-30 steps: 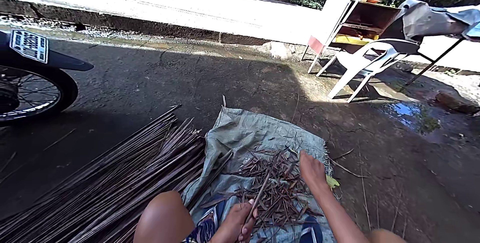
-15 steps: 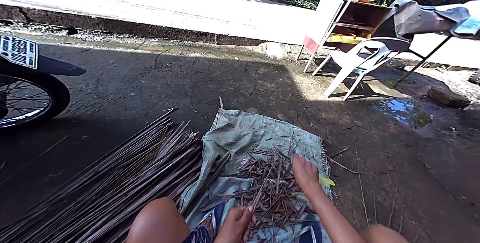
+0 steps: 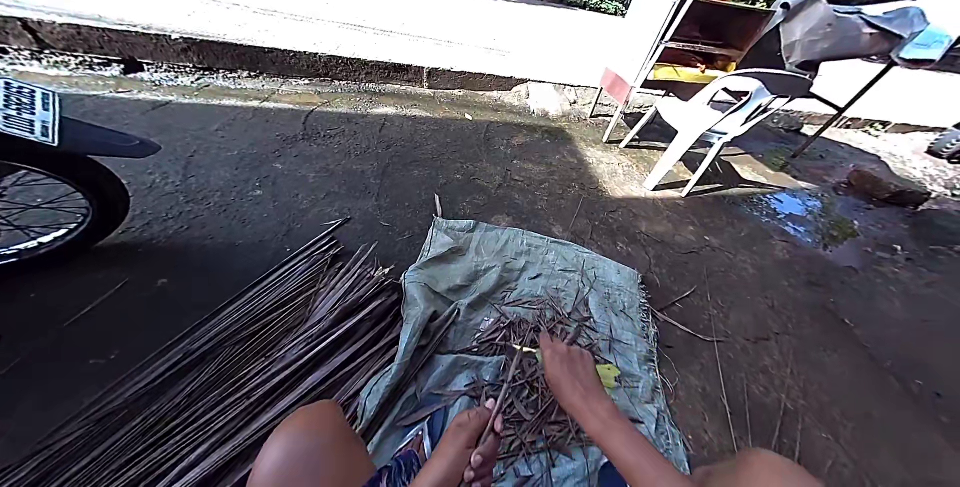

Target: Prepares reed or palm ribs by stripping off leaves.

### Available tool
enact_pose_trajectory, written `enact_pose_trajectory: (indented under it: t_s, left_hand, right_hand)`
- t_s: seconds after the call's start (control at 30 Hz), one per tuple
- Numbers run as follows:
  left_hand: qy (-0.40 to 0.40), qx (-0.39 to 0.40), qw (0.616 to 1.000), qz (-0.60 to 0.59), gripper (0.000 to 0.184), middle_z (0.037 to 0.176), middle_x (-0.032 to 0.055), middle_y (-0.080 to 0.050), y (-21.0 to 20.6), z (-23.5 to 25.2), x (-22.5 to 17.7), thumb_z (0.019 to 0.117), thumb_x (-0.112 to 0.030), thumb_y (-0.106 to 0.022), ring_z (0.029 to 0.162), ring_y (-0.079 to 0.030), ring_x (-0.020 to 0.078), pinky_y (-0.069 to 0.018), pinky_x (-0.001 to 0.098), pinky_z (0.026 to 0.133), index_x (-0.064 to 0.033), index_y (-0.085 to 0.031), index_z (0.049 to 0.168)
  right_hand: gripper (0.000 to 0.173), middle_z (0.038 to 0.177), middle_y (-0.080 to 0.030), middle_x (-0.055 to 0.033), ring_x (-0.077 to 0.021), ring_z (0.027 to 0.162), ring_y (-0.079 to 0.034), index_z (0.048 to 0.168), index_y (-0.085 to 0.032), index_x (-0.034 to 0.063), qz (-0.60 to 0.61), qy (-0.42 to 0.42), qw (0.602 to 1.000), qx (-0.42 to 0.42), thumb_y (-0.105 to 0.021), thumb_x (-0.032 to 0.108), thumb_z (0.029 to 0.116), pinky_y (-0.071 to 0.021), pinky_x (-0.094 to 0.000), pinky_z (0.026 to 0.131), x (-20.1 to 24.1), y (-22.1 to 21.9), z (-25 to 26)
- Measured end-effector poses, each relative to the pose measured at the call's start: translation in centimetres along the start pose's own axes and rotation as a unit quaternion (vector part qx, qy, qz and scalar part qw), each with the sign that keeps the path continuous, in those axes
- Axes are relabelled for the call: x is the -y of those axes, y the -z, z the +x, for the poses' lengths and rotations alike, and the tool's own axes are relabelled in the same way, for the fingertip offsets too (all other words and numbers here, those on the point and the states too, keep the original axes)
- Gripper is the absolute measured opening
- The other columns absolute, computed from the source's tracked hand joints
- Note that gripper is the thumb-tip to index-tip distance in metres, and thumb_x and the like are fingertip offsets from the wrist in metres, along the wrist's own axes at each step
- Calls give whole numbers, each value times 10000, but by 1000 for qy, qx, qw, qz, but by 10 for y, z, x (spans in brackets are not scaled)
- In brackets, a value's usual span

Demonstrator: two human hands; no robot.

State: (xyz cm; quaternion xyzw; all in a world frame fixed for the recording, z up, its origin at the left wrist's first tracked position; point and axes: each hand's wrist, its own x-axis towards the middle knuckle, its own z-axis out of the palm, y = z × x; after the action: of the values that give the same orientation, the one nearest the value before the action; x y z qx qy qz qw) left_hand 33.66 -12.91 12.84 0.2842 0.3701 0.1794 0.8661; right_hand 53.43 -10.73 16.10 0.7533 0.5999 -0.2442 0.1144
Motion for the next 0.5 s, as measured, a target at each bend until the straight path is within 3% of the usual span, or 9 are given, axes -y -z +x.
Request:
enact_pose_trajectory:
  t_s: [0.1, 0.17, 0.27, 0.4, 0.5]
  left_hand:
    - [10, 13, 1000, -6, 449, 477, -117, -419, 0, -3, 1, 1128, -180, -177, 378, -374, -51, -322, 105, 399, -129, -536, 862]
    - [8, -4, 1000, 1, 455, 477, -111, -424, -2, -4, 0, 1131, -173, -173, 376, -374, -48, -322, 106, 396, -119, -535, 861]
    - [0, -19, 1000, -16, 455, 469, -104, -413, 1, -4, -1, 1134, -182, -160, 366, -372, -43, -327, 104, 392, -117, -516, 857]
    - [-13, -32, 999, -27, 458, 469, -103, -421, 0, -4, -1, 1121, -143, -159, 368, -375, -42, -331, 107, 393, -124, -518, 836]
    - [-2, -47, 999, 16, 447, 466, -85, -436, -3, -4, -1, 1124, -155, -169, 366, -404, -25, -361, 117, 396, -102, -529, 866]
  right_hand:
    - [351, 1221, -681, -261, -441, 1161, -660, 1384, -530, -19, 40, -114, 991, -52, -456, 33, 1045, -516, -587, 943, -37, 20, 25]
    - [346, 1225, -681, -254, -431, 1176, -656, 1386, -533, -1, 55, -134, 988, -63, -448, 47, 1054, -515, -574, 950, -49, 31, 28]
    - [346, 1210, -682, -265, -444, 1157, -659, 1390, -543, 4, 63, -55, 996, -23, -450, 76, 1064, -511, -583, 954, -24, 24, 7]
    - [279, 1144, -692, -268, -443, 1096, -678, 1291, -580, -37, 27, 100, 992, 76, -472, 62, 1054, -527, -584, 897, 31, -9, -38]
    - [282, 1162, -684, -274, -445, 1103, -678, 1295, -560, -52, 0, 88, 993, 80, -434, 21, 1053, -531, -573, 895, 32, -8, -36]
